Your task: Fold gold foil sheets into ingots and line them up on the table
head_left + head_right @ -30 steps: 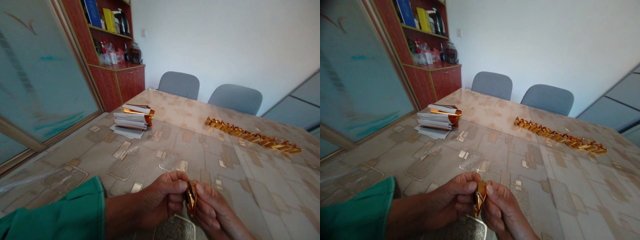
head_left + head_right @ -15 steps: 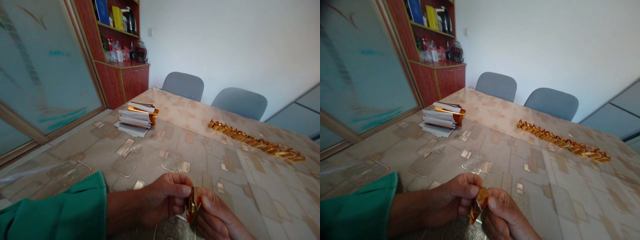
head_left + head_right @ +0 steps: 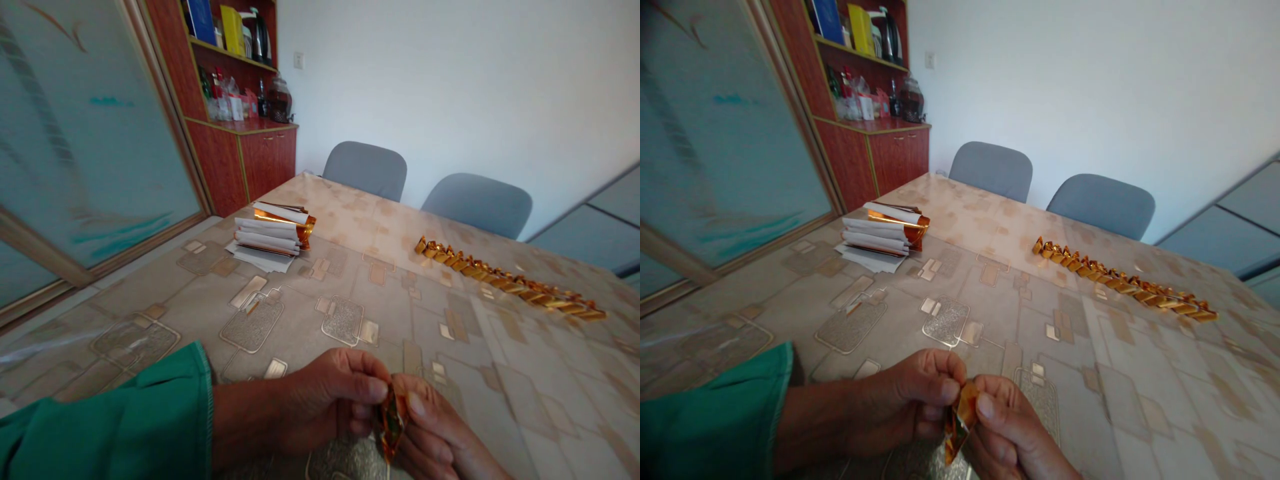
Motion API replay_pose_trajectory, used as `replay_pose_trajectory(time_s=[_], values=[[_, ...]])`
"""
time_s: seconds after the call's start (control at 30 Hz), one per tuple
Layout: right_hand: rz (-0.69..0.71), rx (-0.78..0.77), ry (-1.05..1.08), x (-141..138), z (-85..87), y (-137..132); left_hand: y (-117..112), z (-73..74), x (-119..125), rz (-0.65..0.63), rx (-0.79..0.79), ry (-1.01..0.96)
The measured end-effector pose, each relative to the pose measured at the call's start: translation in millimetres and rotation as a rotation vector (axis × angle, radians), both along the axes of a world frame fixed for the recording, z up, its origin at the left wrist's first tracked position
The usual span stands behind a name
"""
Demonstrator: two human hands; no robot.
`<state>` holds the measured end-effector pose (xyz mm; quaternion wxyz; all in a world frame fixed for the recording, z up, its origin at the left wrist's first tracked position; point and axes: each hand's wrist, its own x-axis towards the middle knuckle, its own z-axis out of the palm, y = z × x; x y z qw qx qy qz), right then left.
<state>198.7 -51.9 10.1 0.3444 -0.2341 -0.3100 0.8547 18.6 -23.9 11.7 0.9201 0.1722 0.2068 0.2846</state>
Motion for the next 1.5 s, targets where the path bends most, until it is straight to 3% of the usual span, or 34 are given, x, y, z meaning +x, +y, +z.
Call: replay_pose_trajectory(time_s=[0.23, 0.43, 0.6, 0.8, 0.97, 1.17, 1.3, 1.5], values=[[-0.088, -0.079, 0.015, 1, -2.9, 4, 6, -7.1, 1, 0.075, -0.03, -0.06], [-0.095, -0.095, 0.043, 1, -3.6, 7, 8, -8.9, 1, 0.098, 0.105, 0.02], [-0.144, -0.096, 0.039, -4, 2.7, 6, 7, -9.6, 0, 0.085, 0.107, 0.019], [-0.183, 0.006, -0.148, -5, 5.5, 4, 6, -6.5, -1, 0.11, 0.139, 0.095], [-0.197, 0.155, -0.22, -1, -20.4, 5, 4, -0.3, 1, 0.133, 0.212, 0.13], [-0.275, 0.199, -0.374, -3, -42.0, 0, 0, -1.3, 3, 0.151, 0.227, 0.181], [-0.328, 0.218, -0.41, -6, -40.8, -3, -1, -2.7, 3, 0.168, 0.236, 0.164], [-0.315, 0.289, -0.453, -11, -26.1, -6, -2, -4.9, 5, 0.185, 0.236, 0.159]])
